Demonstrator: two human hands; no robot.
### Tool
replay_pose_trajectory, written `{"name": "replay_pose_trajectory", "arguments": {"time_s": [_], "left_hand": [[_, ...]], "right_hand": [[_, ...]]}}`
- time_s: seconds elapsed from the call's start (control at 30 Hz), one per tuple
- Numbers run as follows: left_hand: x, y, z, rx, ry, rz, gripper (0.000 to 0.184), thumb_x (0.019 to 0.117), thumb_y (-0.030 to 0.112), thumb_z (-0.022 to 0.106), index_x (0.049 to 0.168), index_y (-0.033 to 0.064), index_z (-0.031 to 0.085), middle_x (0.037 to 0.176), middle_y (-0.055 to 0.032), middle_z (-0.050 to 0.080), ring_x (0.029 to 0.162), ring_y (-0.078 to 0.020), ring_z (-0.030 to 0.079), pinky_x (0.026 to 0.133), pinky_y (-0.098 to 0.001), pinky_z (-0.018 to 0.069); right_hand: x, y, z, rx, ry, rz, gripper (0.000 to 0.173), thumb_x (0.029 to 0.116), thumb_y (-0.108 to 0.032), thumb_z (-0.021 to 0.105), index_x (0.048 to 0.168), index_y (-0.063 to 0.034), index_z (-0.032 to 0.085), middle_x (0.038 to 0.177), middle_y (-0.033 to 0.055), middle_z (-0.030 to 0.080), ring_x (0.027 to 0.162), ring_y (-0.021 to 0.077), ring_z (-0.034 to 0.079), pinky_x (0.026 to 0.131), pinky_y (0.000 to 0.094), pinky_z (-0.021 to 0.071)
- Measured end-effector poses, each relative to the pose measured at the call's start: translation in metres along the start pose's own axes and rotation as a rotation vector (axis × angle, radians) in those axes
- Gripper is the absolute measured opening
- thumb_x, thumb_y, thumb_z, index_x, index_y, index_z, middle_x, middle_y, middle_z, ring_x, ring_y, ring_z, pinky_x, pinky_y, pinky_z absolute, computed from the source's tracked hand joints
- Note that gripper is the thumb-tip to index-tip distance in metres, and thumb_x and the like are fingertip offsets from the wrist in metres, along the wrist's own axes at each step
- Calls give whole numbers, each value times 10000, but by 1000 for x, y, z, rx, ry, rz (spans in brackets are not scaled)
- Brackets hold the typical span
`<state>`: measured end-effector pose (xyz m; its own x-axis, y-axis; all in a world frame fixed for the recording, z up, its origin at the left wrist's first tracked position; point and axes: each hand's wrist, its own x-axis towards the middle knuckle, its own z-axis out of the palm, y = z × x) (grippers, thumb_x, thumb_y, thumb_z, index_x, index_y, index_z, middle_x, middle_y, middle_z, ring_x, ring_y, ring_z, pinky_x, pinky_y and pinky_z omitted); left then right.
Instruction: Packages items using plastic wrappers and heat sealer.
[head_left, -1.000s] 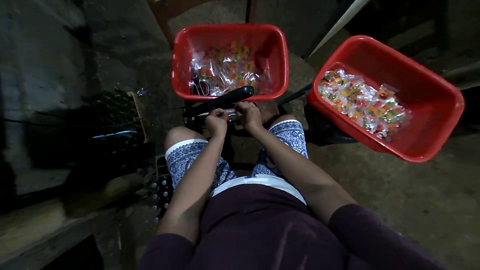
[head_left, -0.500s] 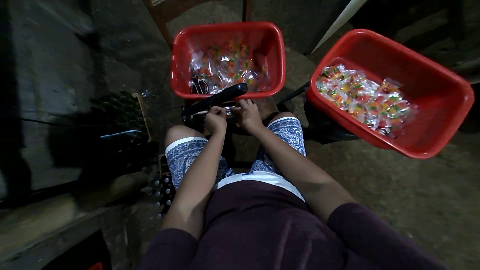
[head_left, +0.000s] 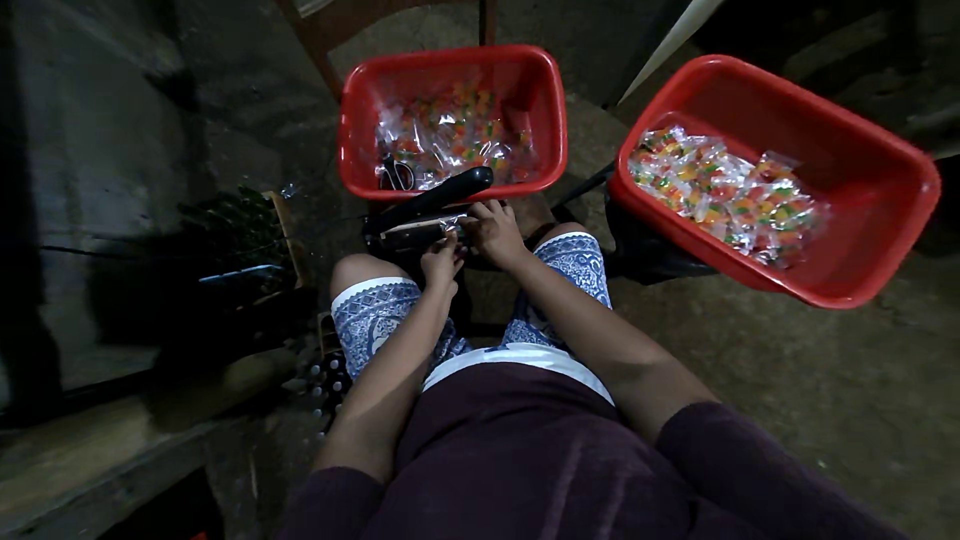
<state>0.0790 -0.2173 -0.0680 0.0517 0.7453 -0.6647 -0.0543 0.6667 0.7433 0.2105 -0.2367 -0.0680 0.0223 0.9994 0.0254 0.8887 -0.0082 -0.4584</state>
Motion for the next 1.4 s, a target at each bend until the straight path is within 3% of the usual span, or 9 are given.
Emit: {"name": "replay_pose_trajectory", "arguments": {"time_s": [0.17,0.63,0.73,0.8,0.9,1.0,1.07,1.2,1.4], "left_hand": [[5,3,15,-149,-7,-42,260,1045,181,598,1220,-9,566,984,-96,622,806,-147,627,757,-304,566],[12,9,19,-155,-23,-64,233,1052,208,590,1164,3,583,904,-78,658,748,-134,654,716,-293,575],[9,11,18,-163,-30,-79,240,1052,201,592,1175,-4,585,896,-79,675,753,-130,668,710,-273,575],[9,12,18,-173,-24,-78,244,1050,195,595,1181,-10,589,904,-89,676,757,-137,670,703,-273,573],[8,11,18,-176,-30,-63,221,1048,184,595,1164,-3,600,884,-73,668,743,-128,669,703,-265,582],[9,10,19,-178,-50,-47,208,1055,187,577,1140,1,612,866,-62,658,730,-124,656,699,-268,581],[8,10,19,-149,-28,-45,222,1056,200,579,1125,-5,629,882,-80,671,744,-138,659,705,-287,580],[8,10,19,-80,-9,-65,285,1060,178,550,1234,-45,580,1040,-156,656,838,-185,660,745,-321,574],[7,12,20,-126,-27,-75,289,1058,199,572,1201,-52,562,987,-126,664,796,-140,675,717,-276,576]], "right_hand": [[1,-1,-3,-9,7,1,259,1025,-135,561,1193,-122,757,1232,138,672,1203,392,580,943,589,456],[11,1,-13,11,-54,32,242,1015,-145,589,1188,-114,755,1253,135,676,1205,394,577,949,601,445],[23,7,-39,178,-13,197,267,988,-68,583,1212,-23,720,1266,229,670,1233,423,603,1021,631,461],[36,3,-74,333,82,330,306,1044,-65,477,1284,14,650,1282,229,656,1223,352,626,1068,531,470],[52,-7,-109,528,225,210,376,1087,-176,374,1287,8,634,1212,172,679,1109,224,659,992,412,513],[63,-31,-117,303,6,87,442,1103,-340,396,1396,-102,627,1409,141,605,1331,278,555,1128,539,404],[68,-31,-99,68,-99,70,497,1097,-438,389,1428,-148,619,1478,125,570,1404,328,489,1136,643,312],[64,-5,-68,21,-186,134,499,1118,-387,344,1480,-119,559,1569,137,475,1506,348,354,1199,699,148],[49,13,-33,42,-67,175,486,1124,-332,322,1502,-112,534,1577,128,471,1518,349,336,1206,716,83]]}}
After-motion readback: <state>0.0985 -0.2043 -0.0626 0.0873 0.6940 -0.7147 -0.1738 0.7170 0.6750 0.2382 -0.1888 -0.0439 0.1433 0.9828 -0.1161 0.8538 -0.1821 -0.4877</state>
